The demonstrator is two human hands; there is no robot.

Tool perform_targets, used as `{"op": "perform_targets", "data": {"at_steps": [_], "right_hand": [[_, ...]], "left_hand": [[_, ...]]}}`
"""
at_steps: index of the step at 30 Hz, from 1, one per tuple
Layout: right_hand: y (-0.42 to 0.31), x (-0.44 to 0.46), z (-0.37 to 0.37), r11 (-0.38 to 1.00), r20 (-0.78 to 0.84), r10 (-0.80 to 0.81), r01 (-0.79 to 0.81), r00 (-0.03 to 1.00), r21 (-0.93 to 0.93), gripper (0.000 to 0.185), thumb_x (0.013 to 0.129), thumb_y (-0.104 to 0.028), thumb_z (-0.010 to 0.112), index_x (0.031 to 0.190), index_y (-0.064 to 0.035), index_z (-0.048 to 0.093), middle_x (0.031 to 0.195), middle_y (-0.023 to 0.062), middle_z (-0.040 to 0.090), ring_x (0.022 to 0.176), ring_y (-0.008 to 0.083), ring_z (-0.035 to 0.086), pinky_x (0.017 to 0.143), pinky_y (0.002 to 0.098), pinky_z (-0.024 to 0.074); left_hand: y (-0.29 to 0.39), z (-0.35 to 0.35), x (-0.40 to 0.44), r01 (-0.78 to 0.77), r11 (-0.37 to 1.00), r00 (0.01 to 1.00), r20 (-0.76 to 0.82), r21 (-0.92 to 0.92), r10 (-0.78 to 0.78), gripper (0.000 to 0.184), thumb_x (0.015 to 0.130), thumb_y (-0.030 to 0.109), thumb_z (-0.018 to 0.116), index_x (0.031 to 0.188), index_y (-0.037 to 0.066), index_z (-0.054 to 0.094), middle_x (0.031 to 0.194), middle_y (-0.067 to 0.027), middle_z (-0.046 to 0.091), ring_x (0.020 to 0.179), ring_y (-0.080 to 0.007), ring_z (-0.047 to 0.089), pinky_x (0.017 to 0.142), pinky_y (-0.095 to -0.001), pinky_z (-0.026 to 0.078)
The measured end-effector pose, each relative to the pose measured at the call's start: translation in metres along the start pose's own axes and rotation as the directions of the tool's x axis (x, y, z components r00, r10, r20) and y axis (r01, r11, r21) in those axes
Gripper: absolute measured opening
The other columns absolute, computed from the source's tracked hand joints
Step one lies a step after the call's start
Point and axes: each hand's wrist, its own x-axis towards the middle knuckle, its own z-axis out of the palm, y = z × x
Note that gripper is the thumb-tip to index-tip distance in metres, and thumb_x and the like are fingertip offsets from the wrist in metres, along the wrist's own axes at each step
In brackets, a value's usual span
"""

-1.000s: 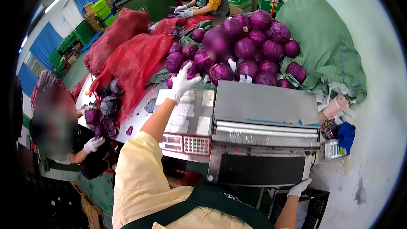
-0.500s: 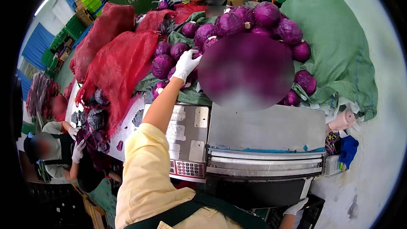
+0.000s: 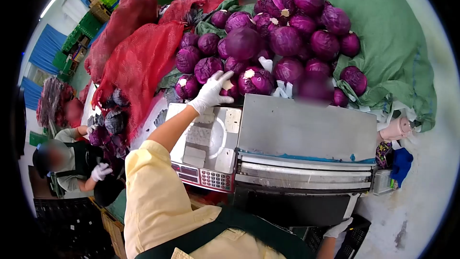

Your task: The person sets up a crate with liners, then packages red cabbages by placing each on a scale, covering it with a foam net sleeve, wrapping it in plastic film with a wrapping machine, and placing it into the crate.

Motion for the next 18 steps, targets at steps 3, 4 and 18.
{"op": "perform_targets", "data": {"at_steps": [3,4,18], "right_hand": [[0.012,0.018,-0.016,0.996,-0.035,-0.087,0.086,0.996,-0.035,0.072,0.096,-0.058,0.032,0.143,-0.0039,0.036,0.141,0.0144,0.044,0.127,0.0292,0.044,0.107,0.0378,0.0361],[0.011,0.024,-0.017,0.998,0.021,-0.050,0.051,0.999,-0.022,0.072,0.096,-0.058,0.032,0.143,-0.0039,0.036,0.141,0.0145,0.044,0.127,0.0290,0.044,0.107,0.0376,0.0361],[0.010,0.028,-0.007,0.989,0.061,-0.140,0.142,0.988,-0.039,0.068,0.097,-0.053,0.034,0.140,-0.0003,0.041,0.137,0.0136,0.048,0.124,0.0263,0.047,0.104,0.0355,0.0379]], "left_hand": [[0.022,0.005,-0.016,0.208,0.971,0.977,0.012,0.116,-0.211,0.111,0.054,0.047,0.088,0.146,0.018,0.033,0.138,-0.0301,0.038,0.124,-0.0451,0.044,0.098,-0.0461,0.045],[0.029,0.007,-0.016,0.213,0.965,0.976,0.010,0.154,-0.217,0.111,0.053,0.047,0.088,0.146,0.018,0.034,0.138,-0.0298,0.039,0.123,-0.0451,0.045,0.098,-0.0464,0.045],[0.042,-0.001,0.006,0.234,0.909,0.971,-0.030,0.344,-0.239,0.084,0.054,0.050,0.084,0.126,0.019,0.053,0.110,-0.0195,0.055,0.101,-0.0405,0.057,0.082,-0.0462,0.053]]}}
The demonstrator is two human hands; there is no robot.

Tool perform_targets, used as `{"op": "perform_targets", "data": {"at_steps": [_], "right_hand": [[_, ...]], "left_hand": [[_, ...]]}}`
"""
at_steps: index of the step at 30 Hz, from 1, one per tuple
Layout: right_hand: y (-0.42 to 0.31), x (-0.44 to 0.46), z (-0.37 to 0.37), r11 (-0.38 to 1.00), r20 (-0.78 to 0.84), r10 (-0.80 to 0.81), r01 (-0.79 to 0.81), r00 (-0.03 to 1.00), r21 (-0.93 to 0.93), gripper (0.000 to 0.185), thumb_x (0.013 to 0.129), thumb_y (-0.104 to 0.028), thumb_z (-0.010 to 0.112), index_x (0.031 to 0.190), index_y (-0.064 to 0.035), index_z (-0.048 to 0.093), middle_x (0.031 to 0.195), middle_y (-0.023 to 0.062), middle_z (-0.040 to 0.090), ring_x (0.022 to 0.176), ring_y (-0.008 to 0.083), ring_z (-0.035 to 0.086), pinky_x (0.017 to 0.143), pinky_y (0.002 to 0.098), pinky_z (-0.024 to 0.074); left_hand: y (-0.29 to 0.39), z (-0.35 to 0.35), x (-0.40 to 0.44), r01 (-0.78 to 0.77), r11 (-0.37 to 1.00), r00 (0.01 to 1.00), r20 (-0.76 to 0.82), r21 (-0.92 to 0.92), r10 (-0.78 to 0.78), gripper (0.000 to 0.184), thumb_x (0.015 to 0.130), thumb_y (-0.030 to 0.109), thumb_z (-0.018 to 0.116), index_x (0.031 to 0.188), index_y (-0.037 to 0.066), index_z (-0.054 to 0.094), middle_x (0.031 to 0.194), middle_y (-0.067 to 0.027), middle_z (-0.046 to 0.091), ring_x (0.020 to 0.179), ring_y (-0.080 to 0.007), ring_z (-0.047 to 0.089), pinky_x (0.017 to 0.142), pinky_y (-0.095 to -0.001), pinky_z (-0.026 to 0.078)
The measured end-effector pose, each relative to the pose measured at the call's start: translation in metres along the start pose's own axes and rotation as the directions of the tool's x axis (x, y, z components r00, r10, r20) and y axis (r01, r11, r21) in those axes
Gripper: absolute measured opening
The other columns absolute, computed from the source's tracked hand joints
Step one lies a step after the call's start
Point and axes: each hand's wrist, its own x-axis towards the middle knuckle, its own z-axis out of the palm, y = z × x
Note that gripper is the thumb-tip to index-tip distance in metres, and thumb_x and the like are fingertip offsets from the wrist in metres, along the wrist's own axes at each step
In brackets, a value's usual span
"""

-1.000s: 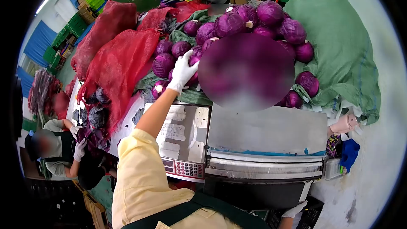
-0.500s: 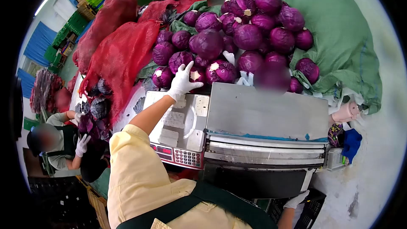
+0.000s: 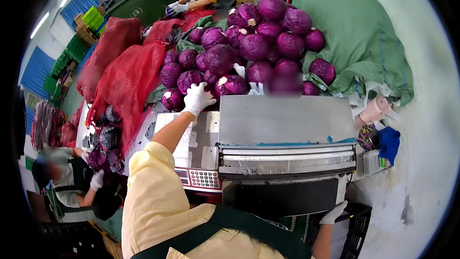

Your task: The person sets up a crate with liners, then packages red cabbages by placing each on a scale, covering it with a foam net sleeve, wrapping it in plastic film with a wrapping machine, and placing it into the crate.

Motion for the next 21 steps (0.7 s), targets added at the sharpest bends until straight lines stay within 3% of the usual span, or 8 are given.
{"op": "perform_targets", "data": {"at_steps": [3,4,5,6,8,11,14,21], "right_hand": [[0.000,0.003,0.009,0.999,0.020,-0.004,0.003,1.000,0.046,0.058,0.098,-0.046,0.035,0.130,-0.0005,0.050,0.126,0.0108,0.056,0.114,0.0232,0.053,0.099,0.0342,0.0415],[-0.008,0.004,0.021,0.999,0.051,-0.022,0.019,0.998,0.051,0.056,0.098,-0.045,0.035,0.125,-0.0004,0.053,0.121,0.0096,0.058,0.110,0.0219,0.055,0.097,0.0345,0.0424],[-0.006,0.011,0.021,0.993,0.021,-0.101,0.102,0.995,-0.067,0.050,0.098,-0.042,0.038,0.120,-0.0006,0.057,0.116,0.0102,0.061,0.105,0.0213,0.056,0.094,0.0342,0.0433],[-0.007,0.024,0.019,0.967,-0.007,-0.173,0.168,0.985,-0.190,0.046,0.098,-0.039,0.041,0.114,-0.0008,0.060,0.110,0.0108,0.063,0.101,0.0207,0.058,0.091,0.0339,0.0441],[-0.031,0.055,-0.004,0.526,0.297,-0.493,0.552,0.818,-0.647,0.035,0.098,-0.031,0.049,0.105,-0.0005,0.064,0.097,0.0128,0.065,0.090,0.0205,0.059,0.084,0.0324,0.0452],[-0.128,0.036,0.045,0.572,0.189,-0.530,0.513,0.827,-0.641,0.030,0.096,-0.027,0.056,0.092,0.0014,0.065,0.081,0.0026,0.062,0.078,0.0099,0.054,0.073,0.0247,0.0435],[-0.187,0.060,0.083,0.570,0.243,-0.538,0.561,0.807,-0.600,0.022,0.094,-0.019,0.058,0.096,0.0006,0.066,0.089,0.0105,0.066,0.083,0.0196,0.060,0.079,0.0308,0.0460],[-0.241,0.164,0.242,0.127,0.670,-0.545,0.839,0.504,-0.529,0.024,0.088,-0.019,0.053,0.104,-0.0074,0.068,0.102,0.0164,0.064,0.100,0.0315,0.059,0.088,0.0386,0.0462]], "left_hand": [[-0.041,0.018,0.031,-0.020,0.883,0.998,0.044,-0.470,0.045,0.095,0.061,0.048,0.085,0.135,0.004,0.045,0.119,-0.0211,0.057,0.110,-0.0322,0.057,0.094,-0.0398,0.047],[-0.054,0.024,0.036,0.045,0.738,0.990,0.127,-0.673,0.055,0.098,0.064,0.047,0.085,0.137,-0.002,0.042,0.122,-0.0209,0.057,0.112,-0.0285,0.056,0.097,-0.0375,0.045],[-0.103,0.095,0.082,0.068,0.506,0.918,0.253,-0.860,0.307,0.098,0.070,0.039,0.085,0.139,-0.010,0.034,0.122,-0.0172,0.057,0.110,-0.0213,0.057,0.097,-0.0338,0.044],[-0.080,0.074,0.067,-0.019,0.721,0.992,0.076,-0.693,0.100,0.095,0.074,0.031,0.083,0.141,-0.009,0.029,0.116,-0.0136,0.059,0.105,-0.0197,0.058,0.095,-0.0305,0.045],[-0.061,0.058,0.058,0.111,0.460,0.982,0.168,-0.881,0.086,0.090,0.077,0.027,0.080,0.141,-0.008,0.028,0.113,-0.0098,0.058,0.102,-0.0169,0.057,0.091,-0.0295,0.046],[-0.031,0.024,0.063,0.469,0.401,0.880,0.451,-0.787,-0.145,0.079,0.078,0.047,0.075,0.141,0.020,0.036,0.121,-0.0077,0.056,0.101,-0.0206,0.058,0.074,-0.0357,0.051],[-0.015,0.031,0.076,0.522,0.433,0.853,0.457,-0.735,-0.253,0.090,0.070,0.049,0.081,0.141,0.017,0.035,0.124,-0.0110,0.054,0.106,-0.0246,0.056,0.079,-0.0399,0.051],[-0.006,0.037,0.084,0.470,0.607,0.882,0.375,-0.641,-0.287,0.095,0.069,0.050,0.081,0.138,0.001,0.038,0.116,-0.0145,0.058,0.098,-0.0250,0.060,0.078,-0.0374,0.053]]}}
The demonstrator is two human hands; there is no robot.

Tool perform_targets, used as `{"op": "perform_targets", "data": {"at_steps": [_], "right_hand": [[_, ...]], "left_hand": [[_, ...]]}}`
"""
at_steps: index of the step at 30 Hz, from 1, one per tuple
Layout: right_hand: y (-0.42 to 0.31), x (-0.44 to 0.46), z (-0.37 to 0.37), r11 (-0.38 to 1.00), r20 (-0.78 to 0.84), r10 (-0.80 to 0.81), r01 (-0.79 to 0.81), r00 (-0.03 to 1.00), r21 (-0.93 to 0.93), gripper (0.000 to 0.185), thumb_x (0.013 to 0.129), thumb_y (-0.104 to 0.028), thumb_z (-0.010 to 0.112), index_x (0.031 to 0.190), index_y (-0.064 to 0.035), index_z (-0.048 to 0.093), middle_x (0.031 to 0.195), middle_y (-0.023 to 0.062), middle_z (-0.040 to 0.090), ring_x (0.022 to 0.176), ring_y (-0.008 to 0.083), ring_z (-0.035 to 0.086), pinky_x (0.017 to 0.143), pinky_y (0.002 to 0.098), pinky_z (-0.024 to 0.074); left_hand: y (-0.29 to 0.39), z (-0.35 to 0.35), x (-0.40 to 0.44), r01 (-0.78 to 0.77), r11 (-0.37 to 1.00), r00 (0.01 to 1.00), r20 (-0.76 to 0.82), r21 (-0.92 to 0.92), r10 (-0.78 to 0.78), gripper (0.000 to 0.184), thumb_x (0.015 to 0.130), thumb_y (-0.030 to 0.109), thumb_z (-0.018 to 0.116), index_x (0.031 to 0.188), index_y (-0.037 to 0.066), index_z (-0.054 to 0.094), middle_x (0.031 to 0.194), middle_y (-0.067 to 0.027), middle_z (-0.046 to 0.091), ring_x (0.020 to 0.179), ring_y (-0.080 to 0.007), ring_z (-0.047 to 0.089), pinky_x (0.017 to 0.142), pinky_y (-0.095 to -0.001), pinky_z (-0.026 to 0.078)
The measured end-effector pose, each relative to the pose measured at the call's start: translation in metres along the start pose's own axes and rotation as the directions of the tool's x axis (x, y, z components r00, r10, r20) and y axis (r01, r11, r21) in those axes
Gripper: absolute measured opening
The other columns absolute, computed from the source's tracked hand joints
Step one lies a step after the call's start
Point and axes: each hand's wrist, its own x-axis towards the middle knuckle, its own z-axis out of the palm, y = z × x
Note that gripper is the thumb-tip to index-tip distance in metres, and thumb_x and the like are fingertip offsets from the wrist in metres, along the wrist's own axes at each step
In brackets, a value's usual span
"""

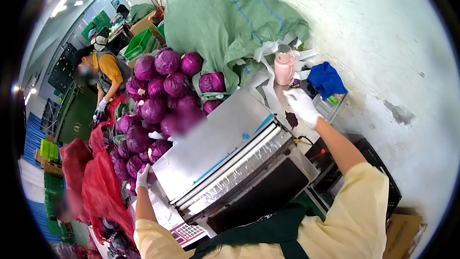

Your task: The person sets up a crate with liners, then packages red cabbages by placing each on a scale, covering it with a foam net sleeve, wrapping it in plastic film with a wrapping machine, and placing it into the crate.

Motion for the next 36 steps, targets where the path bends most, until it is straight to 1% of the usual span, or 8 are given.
{"op": "perform_targets", "data": {"at_steps": [8,9,11,14,15,16,29,36], "right_hand": [[0.028,0.162,0.084,0.882,0.315,0.239,-0.070,0.919,-0.466,0.034,0.083,-0.019,0.052,0.110,-0.0071,0.068,0.111,0.0239,0.064,0.107,0.0418,0.059,0.093,0.0449,0.0468],[0.048,0.171,0.101,0.601,0.597,-0.030,0.491,0.802,-0.630,0.023,0.078,-0.015,0.055,0.087,-0.0037,0.073,0.092,0.0208,0.069,0.084,0.0383,0.067,0.074,0.0466,0.0530],[0.099,0.164,0.127,0.619,0.451,-0.326,0.548,0.831,-0.562,0.015,0.077,-0.013,0.057,0.071,-0.0051,0.069,0.075,0.0177,0.066,0.068,0.0350,0.065,0.059,0.0458,0.0517],[0.175,0.148,0.134,0.534,0.117,-0.728,0.666,0.675,-0.521,0.015,0.081,-0.014,0.057,0.083,-0.0058,0.069,0.073,0.0164,0.063,0.067,0.0351,0.061,0.060,0.0455,0.0493],[0.192,0.145,0.120,0.670,0.004,-0.673,0.612,0.740,-0.420,0.020,0.084,-0.018,0.056,0.092,-0.0028,0.067,0.076,0.0154,0.065,0.072,0.0318,0.062,0.066,0.0419,0.0499],[0.056,0.113,0.059,0.988,0.138,0.125,-0.110,0.983,-0.108,0.026,0.089,-0.024,0.055,0.095,-0.0007,0.066,0.083,0.0154,0.067,0.078,0.0282,0.063,0.071,0.0358,0.0482],[-0.187,-0.081,-0.102,0.983,0.227,-0.145,0.114,0.963,0.144,0.050,0.094,-0.007,0.045,0.143,-0.0022,0.037,0.122,0.0108,0.059,0.109,0.0188,0.056,0.094,0.0283,0.0426],[-0.228,-0.152,-0.087,0.611,0.702,0.051,-0.578,0.711,0.541,0.016,0.086,-0.014,0.059,0.097,-0.0026,0.056,0.082,0.0020,0.054,0.075,0.0105,0.053,0.065,0.0249,0.0434]], "left_hand": [[0.006,-0.004,-0.001,-0.095,0.992,0.994,0.045,-0.080,0.099,0.077,0.078,0.041,0.077,0.138,0.014,0.037,0.111,-0.0092,0.058,0.094,-0.0223,0.058,0.071,-0.0434,0.052],[-0.010,-0.015,-0.010,-0.146,0.985,0.988,0.041,-0.098,0.150,0.076,0.079,0.036,0.077,0.138,0.013,0.036,0.110,-0.0093,0.058,0.092,-0.0215,0.060,0.071,-0.0413,0.053],[0.009,-0.011,-0.016,-0.207,0.944,0.962,0.122,-0.258,0.244,0.071,0.076,0.013,0.080,0.131,-0.004,0.039,0.099,-0.0124,0.062,0.084,-0.0170,0.063,0.075,-0.0307,0.054],[-0.002,-0.019,-0.035,-0.416,0.649,0.827,-0.031,0.637,0.561,0.107,0.052,0.043,0.084,0.139,0.000,0.039,0.110,-0.0235,0.061,0.102,-0.0351,0.061,0.088,-0.0441,0.050],[0.017,-0.010,-0.057,-0.240,0.619,0.903,-0.062,0.748,0.425,0.104,0.052,0.046,0.082,0.140,0.010,0.040,0.116,-0.0254,0.057,0.108,-0.0398,0.058,0.092,-0.0470,0.048],[0.018,-0.007,-0.069,-0.167,0.644,0.934,-0.090,0.746,0.347,0.104,0.050,0.045,0.084,0.141,0.018,0.040,0.118,-0.0245,0.056,0.109,-0.0412,0.056,0.089,-0.0470,0.049],[-0.042,-0.048,-0.242,-0.434,0.447,0.461,-0.234,0.782,0.856,0.086,0.061,0.030,0.085,0.138,0.022,0.046,0.138,-0.0301,0.036,0.127,-0.0475,0.038,0.101,-0.0515,0.040],[-0.147,-0.042,-0.303,-0.503,0.424,0.256,-0.338,0.753,0.906,0.079,0.056,0.024,0.087,0.128,0.025,0.055,0.135,-0.0180,0.031,0.126,-0.0443,0.036,0.102,-0.0539,0.037]]}}
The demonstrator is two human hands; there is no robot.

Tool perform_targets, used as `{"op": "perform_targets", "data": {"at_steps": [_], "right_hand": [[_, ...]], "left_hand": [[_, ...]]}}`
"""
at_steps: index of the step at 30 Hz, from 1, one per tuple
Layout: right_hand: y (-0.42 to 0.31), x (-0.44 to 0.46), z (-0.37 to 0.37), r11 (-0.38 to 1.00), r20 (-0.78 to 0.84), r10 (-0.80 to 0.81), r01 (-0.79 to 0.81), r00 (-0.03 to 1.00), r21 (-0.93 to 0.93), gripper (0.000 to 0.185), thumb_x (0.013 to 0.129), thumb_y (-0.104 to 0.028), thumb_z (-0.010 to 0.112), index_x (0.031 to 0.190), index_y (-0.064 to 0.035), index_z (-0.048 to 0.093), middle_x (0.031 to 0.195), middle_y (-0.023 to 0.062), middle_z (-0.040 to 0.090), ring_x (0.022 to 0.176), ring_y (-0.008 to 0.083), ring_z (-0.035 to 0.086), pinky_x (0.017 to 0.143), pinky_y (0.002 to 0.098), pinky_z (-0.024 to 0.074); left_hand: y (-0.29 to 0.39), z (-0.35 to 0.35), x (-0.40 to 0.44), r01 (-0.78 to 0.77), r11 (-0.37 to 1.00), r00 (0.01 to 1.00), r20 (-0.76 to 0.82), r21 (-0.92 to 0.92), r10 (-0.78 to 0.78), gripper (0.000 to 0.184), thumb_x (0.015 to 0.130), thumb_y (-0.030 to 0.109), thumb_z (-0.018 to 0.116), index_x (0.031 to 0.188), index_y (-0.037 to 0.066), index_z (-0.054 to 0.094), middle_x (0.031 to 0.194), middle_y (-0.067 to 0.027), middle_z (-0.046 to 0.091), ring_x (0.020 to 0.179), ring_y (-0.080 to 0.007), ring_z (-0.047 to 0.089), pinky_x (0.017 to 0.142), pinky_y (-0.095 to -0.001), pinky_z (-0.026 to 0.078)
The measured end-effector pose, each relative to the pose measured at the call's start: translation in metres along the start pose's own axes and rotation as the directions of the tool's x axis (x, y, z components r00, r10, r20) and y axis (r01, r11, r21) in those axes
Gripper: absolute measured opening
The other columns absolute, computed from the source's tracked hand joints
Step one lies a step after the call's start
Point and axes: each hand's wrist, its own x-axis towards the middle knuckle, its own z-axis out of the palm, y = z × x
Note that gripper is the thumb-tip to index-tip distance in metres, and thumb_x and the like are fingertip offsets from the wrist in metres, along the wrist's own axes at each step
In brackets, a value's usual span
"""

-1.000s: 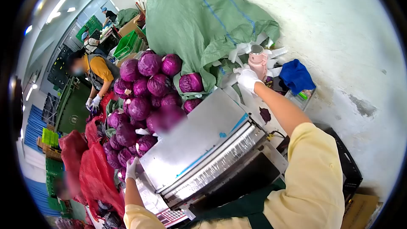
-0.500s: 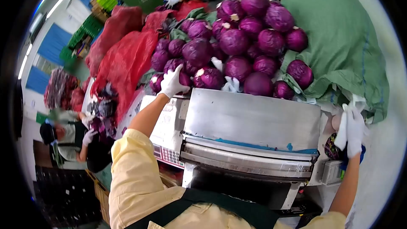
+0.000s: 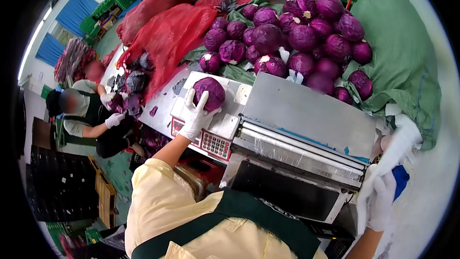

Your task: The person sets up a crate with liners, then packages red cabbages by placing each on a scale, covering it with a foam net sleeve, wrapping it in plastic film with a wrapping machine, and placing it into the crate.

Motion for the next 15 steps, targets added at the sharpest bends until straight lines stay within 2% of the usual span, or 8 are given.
{"op": "perform_targets", "data": {"at_steps": [2,4,5,7,9,11,13,15], "right_hand": [[0.008,0.008,0.027,0.997,0.182,-0.076,0.077,0.980,-0.002,0.014,0.083,-0.012,0.057,0.092,-0.0014,0.057,0.080,0.0026,0.053,0.073,0.0104,0.051,0.064,0.0233,0.0412],[0.023,0.021,0.040,0.960,0.222,-0.002,0.064,0.975,-0.273,0.019,0.082,-0.012,0.052,0.095,-0.0013,0.060,0.087,0.0018,0.060,0.079,0.0107,0.054,0.075,0.0234,0.0426],[0.024,0.021,0.073,0.993,0.276,-0.046,0.074,0.960,-0.091,0.023,0.084,-0.014,0.053,0.100,-0.0013,0.062,0.088,0.0014,0.060,0.081,0.0095,0.053,0.074,0.0228,0.0424],[0.033,0.034,0.109,0.926,0.428,-0.131,0.265,0.894,-0.270,0.023,0.088,-0.015,0.054,0.104,-0.0023,0.065,0.086,0.0000,0.059,0.081,0.0072,0.051,0.068,0.0226,0.0418],[0.026,0.024,0.140,0.910,0.446,0.170,0.034,0.879,-0.413,0.027,0.093,-0.024,0.058,0.104,0.0003,0.064,0.086,-0.0008,0.060,0.076,0.0062,0.049,0.068,0.0234,0.0423],[0.051,0.026,0.157,0.922,0.534,0.042,0.173,0.844,-0.347,0.027,0.095,-0.028,0.057,0.095,-0.0021,0.066,0.075,-0.0030,0.058,0.067,0.0078,0.048,0.060,0.0254,0.0417],[0.044,0.018,0.169,0.767,0.576,0.041,0.343,0.816,-0.541,0.029,0.096,-0.027,0.056,0.092,-0.0011,0.067,0.067,-0.0030,0.055,0.061,0.0082,0.048,0.058,0.0256,0.0419],[0.053,0.013,0.172,0.805,0.619,0.077,0.318,0.782,-0.501,0.029,0.096,-0.027,0.055,0.092,-0.0006,0.067,0.066,-0.0020,0.057,0.060,0.0080,0.049,0.057,0.0250,0.0421]], "left_hand": [[0.011,-0.019,-0.008,-0.023,1.000,0.992,0.125,0.005,0.022,0.072,0.060,0.024,0.085,0.127,0.025,0.057,0.134,-0.0164,0.032,0.129,-0.0428,0.034,0.105,-0.0544,0.035],[0.028,-0.027,0.000,-0.022,1.000,0.976,0.218,-0.011,0.024,0.063,0.066,0.024,0.081,0.125,0.025,0.058,0.134,-0.0158,0.035,0.132,-0.0404,0.033,0.108,-0.0548,0.031],[0.034,-0.027,0.001,-0.052,0.998,0.977,0.205,-0.047,0.060,0.059,0.069,0.023,0.079,0.125,0.023,0.059,0.135,-0.0152,0.036,0.132,-0.0397,0.034,0.109,-0.0551,0.030],[0.052,-0.027,0.005,-0.009,1.000,0.985,0.170,-0.030,0.013,0.052,0.072,0.022,0.078,0.121,0.019,0.061,0.133,-0.0155,0.040,0.130,-0.0394,0.036,0.107,-0.0542,0.032],[0.076,-0.033,0.010,0.137,0.990,0.987,0.087,-0.041,-0.133,0.044,0.074,0.019,0.076,0.117,0.016,0.064,0.128,-0.0166,0.046,0.126,-0.0397,0.039,0.104,-0.0528,0.034],[0.106,-0.046,0.004,0.327,0.921,0.935,-0.068,-0.211,-0.348,0.041,0.080,0.013,0.072,0.120,0.012,0.061,0.128,-0.0140,0.048,0.121,-0.0348,0.046,0.099,-0.0456,0.039],[0.163,-0.073,0.034,0.532,0.165,0.699,0.321,-0.831,-0.639,0.051,0.083,0.012,0.071,0.130,0.010,0.052,0.129,-0.0099,0.049,0.119,-0.0261,0.047,0.098,-0.0383,0.041],[0.198,-0.091,0.055,0.559,0.020,0.728,0.480,-0.829,-0.489,0.060,0.085,0.010,0.070,0.138,0.007,0.042,0.131,-0.0081,0.048,0.119,-0.0175,0.046,0.099,-0.0325,0.040]]}}
